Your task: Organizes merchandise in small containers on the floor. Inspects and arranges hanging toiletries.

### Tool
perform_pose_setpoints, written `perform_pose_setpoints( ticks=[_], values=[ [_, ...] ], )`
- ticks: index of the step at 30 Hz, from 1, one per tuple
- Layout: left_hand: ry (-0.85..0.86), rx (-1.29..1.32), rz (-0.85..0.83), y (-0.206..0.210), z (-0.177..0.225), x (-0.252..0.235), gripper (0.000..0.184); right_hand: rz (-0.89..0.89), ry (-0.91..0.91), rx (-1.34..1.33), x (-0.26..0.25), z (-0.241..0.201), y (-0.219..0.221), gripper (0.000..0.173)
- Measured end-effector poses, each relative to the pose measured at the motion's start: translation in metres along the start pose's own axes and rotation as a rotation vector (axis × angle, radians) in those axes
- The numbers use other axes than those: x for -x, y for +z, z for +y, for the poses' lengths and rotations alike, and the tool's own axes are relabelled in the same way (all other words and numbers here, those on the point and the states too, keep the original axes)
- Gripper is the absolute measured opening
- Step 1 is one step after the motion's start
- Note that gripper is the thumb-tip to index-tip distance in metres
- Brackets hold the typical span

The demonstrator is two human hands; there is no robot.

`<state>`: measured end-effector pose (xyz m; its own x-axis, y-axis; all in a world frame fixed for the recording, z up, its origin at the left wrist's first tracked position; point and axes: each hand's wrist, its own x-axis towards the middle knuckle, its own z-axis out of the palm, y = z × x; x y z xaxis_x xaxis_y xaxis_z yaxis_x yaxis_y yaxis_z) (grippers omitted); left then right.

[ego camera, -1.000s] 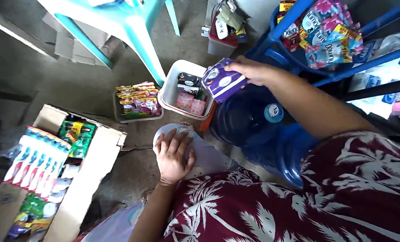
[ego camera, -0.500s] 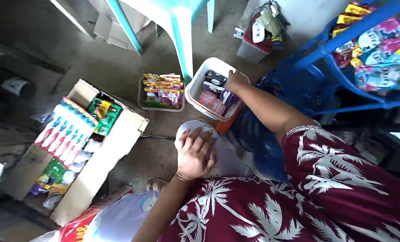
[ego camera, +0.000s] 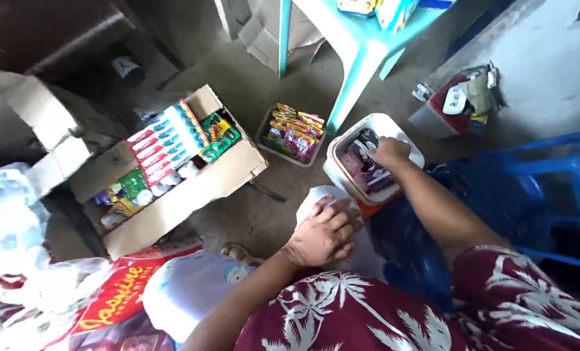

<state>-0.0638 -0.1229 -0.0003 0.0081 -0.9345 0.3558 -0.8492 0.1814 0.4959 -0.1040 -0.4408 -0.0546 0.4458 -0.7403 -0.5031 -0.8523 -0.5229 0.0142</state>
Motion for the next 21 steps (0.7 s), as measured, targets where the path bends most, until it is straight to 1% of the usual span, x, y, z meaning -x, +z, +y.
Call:
perform_pose_setpoints(
  ticks=[2,4,6,8,9,10,11,12,13,14,15,16,18,19,21],
  values=[
    [-0.01,0.08,0.001,-0.01,-0.001,0.009,0.036,0.02,-0.11,-0.029,0.011,-0.016,-0.002,0.05],
    [-0.053,0.139,0.052,-0.019,-0.004,0.023,0.037,0.003,-0.196,-0.109,0.028,-0.032,-0.006,0.045],
    [-0.174,0.141,0.132,-0.025,-0.013,0.048,0.038,0.045,-0.298,-0.191,0.042,-0.046,0.0,0.042],
    [-0.341,0.139,0.157,-0.027,-0.029,0.081,0.038,0.155,-0.435,-0.264,0.057,-0.055,0.016,0.042],
    [-0.424,0.134,0.125,-0.027,-0.039,0.098,0.036,0.218,-0.52,-0.309,0.066,-0.06,0.025,0.042],
    [-0.514,0.129,0.041,-0.028,-0.048,0.113,0.034,0.267,-0.596,-0.338,0.072,-0.064,0.032,0.041],
    [-0.614,0.14,-0.106,-0.03,-0.055,0.123,0.033,0.282,-0.665,-0.358,0.075,-0.068,0.036,0.039],
    [-0.711,0.177,-0.312,-0.035,-0.06,0.126,0.035,0.272,-0.733,-0.373,0.076,-0.071,0.038,0.036],
    [-0.769,0.211,-0.491,-0.036,-0.063,0.125,0.037,0.249,-0.787,-0.401,0.075,-0.075,0.037,0.031],
    [-0.799,0.247,-0.622,-0.035,-0.064,0.124,0.039,0.21,-0.807,-0.432,0.074,-0.083,0.033,0.027],
    [-0.821,0.283,-0.711,-0.035,-0.064,0.122,0.042,0.155,-0.806,-0.445,0.075,-0.092,0.026,0.025],
    [-0.832,0.315,-0.764,-0.036,-0.064,0.119,0.045,0.103,-0.801,-0.436,0.075,-0.104,0.017,0.025],
    [-0.816,0.349,-0.785,-0.043,-0.063,0.115,0.05,0.029,-0.805,-0.398,0.077,-0.13,0.0,0.027],
    [-0.817,0.351,-0.76,-0.049,-0.063,0.116,0.05,-0.002,-0.825,-0.383,0.081,-0.148,-0.006,0.029],
    [-0.856,0.349,-0.631,-0.057,-0.066,0.118,0.05,-0.035,-0.885,-0.352,0.097,-0.179,-0.017,0.034]
  ],
)
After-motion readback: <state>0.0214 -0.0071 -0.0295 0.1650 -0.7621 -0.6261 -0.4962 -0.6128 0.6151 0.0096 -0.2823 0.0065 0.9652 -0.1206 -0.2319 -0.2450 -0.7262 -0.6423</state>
